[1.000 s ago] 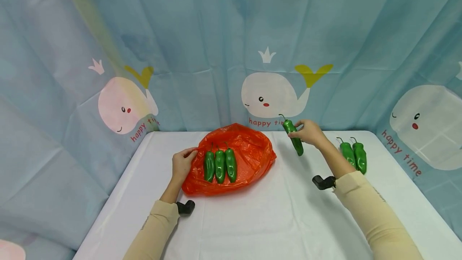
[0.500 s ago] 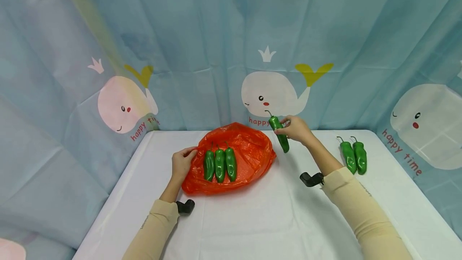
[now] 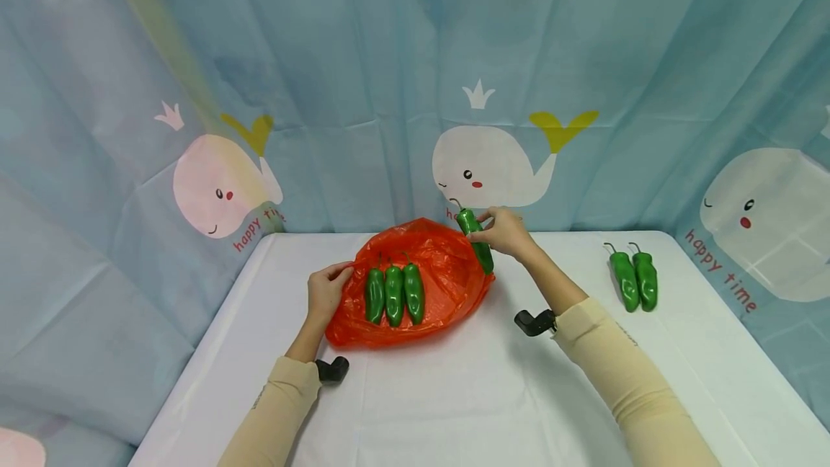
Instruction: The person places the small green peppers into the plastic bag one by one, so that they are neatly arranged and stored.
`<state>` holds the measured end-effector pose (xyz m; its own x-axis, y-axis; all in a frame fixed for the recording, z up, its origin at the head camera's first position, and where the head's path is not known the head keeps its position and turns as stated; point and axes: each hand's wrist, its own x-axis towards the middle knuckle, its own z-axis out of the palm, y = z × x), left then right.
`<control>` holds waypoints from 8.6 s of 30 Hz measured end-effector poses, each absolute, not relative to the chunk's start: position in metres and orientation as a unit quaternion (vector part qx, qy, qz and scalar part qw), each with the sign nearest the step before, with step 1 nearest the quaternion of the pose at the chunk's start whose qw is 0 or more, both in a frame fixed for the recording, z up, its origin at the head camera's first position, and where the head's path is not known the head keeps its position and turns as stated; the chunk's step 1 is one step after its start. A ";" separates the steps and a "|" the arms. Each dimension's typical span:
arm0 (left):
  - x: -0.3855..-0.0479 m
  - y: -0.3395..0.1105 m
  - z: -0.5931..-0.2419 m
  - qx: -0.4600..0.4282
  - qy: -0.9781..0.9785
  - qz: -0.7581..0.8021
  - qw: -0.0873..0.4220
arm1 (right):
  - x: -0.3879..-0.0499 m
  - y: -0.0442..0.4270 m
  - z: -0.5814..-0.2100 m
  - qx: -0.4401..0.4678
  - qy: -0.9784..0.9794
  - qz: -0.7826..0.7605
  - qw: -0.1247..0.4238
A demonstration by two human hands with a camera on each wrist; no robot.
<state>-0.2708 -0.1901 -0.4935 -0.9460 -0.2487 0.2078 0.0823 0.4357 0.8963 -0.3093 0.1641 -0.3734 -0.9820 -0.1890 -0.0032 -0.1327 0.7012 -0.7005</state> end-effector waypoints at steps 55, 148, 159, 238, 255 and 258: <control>-0.269 -0.189 -0.494 0.062 -0.814 -0.559 0.143 | -0.309 0.071 -0.441 -0.046 0.947 -0.297 0.115; -0.268 -0.188 -0.490 0.063 -0.817 -0.557 0.137 | -0.306 0.314 -0.406 0.049 0.979 -0.188 0.065; -0.267 -0.188 -0.489 0.057 -0.817 -0.557 0.140 | -0.304 0.347 -0.404 0.083 0.980 -0.160 0.085; -0.268 -0.190 -0.495 0.054 -0.821 -0.551 0.141 | -0.300 0.345 -0.420 0.085 0.976 -0.182 0.083; -0.265 -0.189 -0.493 0.053 -0.819 -0.554 0.140 | -0.299 0.323 -0.390 0.043 0.964 -0.254 0.065; -0.265 -0.190 -0.493 0.055 -0.821 -0.551 0.139 | -0.298 0.317 -0.383 0.035 0.960 -0.270 0.064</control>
<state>-0.2648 -0.1897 -0.4933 -0.9554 -0.2428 0.1681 0.0633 0.3876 0.9196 -0.2978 0.3173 -0.3825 -0.9894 0.0333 -0.1411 0.1019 0.8522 -0.5132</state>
